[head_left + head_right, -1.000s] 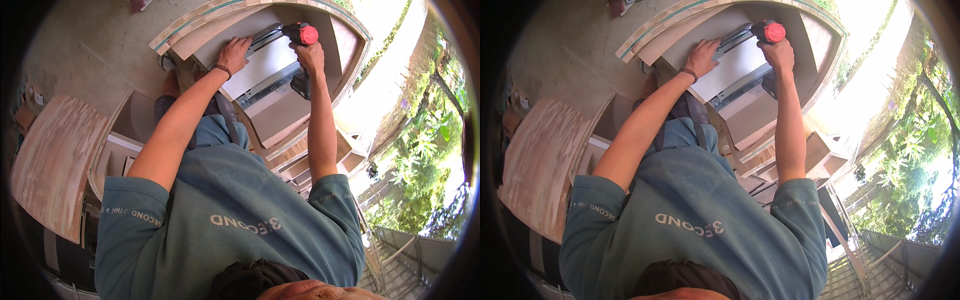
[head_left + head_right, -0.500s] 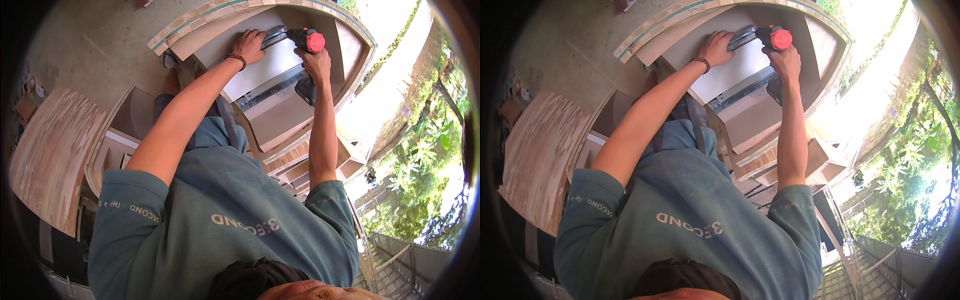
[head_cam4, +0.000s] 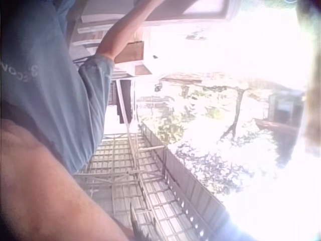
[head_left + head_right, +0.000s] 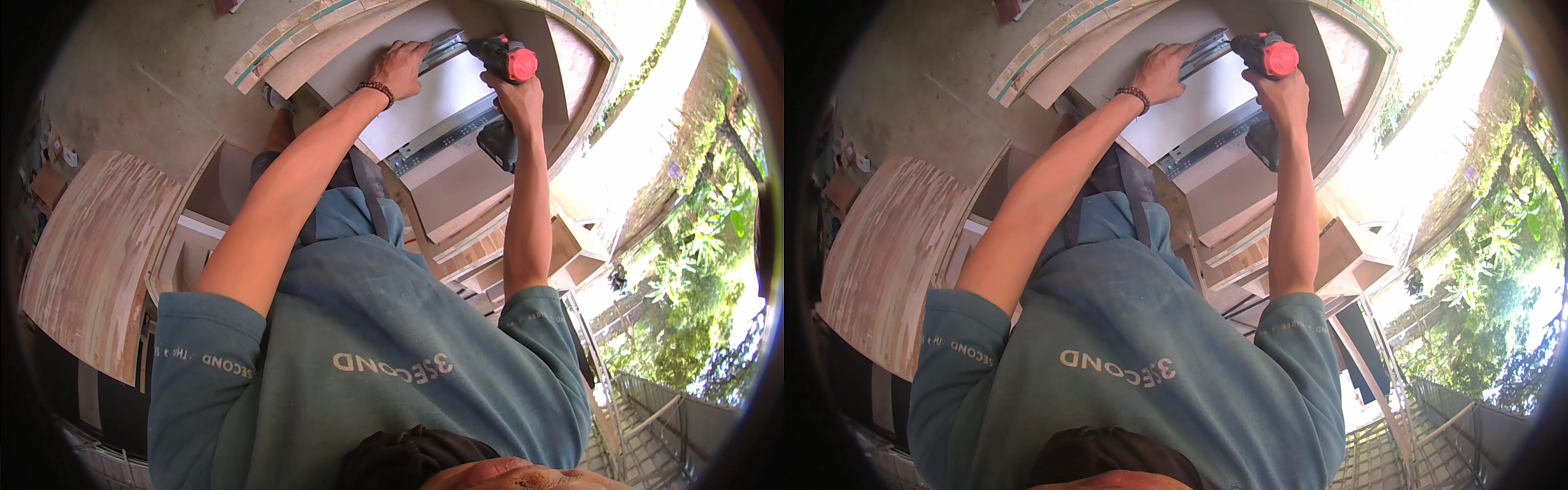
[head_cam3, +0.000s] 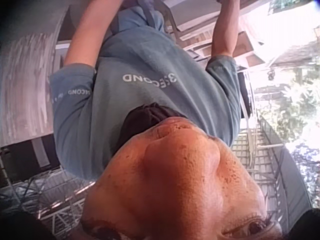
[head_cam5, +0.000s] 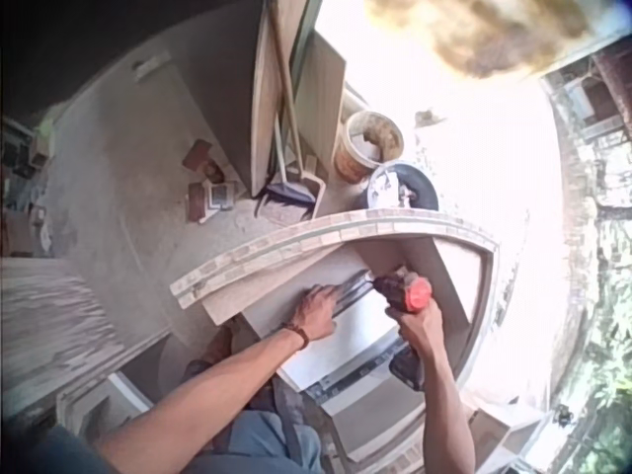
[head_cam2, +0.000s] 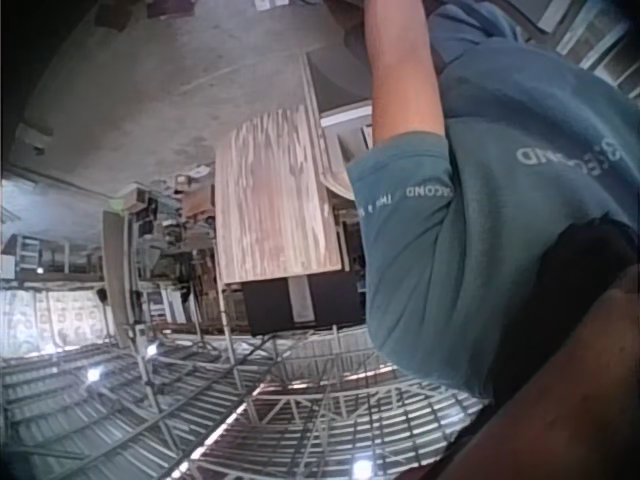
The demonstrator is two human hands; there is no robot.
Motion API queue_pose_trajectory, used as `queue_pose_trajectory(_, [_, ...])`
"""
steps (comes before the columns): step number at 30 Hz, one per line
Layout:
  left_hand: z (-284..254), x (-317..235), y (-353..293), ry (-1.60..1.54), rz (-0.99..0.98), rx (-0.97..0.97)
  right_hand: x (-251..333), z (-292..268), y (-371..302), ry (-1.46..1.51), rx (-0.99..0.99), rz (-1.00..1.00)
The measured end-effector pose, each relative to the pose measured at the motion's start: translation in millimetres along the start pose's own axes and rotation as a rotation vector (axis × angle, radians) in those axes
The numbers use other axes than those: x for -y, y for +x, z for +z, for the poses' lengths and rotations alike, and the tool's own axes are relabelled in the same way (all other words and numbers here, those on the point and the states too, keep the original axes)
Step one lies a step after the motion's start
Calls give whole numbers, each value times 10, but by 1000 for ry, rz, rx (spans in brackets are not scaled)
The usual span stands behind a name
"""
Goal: The person uses a cordless drill to attach metal drawer slides to the interior sides of a wooden cabinet. They then insert a wooden drawer box into the cabinet to test the fit and alignment, repeating the process for multiple drawers.
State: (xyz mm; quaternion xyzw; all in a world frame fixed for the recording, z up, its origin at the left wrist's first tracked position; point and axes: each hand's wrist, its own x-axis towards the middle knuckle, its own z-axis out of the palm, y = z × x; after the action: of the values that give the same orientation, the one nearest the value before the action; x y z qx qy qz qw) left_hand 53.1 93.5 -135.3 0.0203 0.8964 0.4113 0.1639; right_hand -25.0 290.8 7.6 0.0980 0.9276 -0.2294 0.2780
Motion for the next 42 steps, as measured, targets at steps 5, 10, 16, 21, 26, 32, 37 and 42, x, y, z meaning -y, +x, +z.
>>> queue_pose_trajectory(5, [-2, -4, 1, 18, -10, 23, 90, -67, -124, 53, -32, 46])
queue_pose_trajectory(10, [-29, 27, 29, 62, 23, 63, 103, -117, -162, 47, -24, 59])
queue_pose_trajectory(16, [-57, -11, 22, 80, 16, 105, 76, -137, -181, 50, -33, 35])
queue_pose_trajectory(21, [-5, 24, 2, 46, 23, 53, 104, -136, -196, 54, -26, 54])
queue_pose_trajectory(26, [-2, 36, -2, 0, 21, 0, 79, -94, -159, 50, -20, 29])
queue_pose_trajectory(32, [-188, -327, -37, -235, -224, -120, 87, -105, -343, 55, -16, -1])
queue_pose_trajectory(37, [11, -679, 14, -1629, -924, 126, 147, -70, -740, 153, 0, 15])
queue_pose_trajectory(42, [254, -785, -46, -1819, -983, 9, -29, 84, -1018, 197, -38, 39])
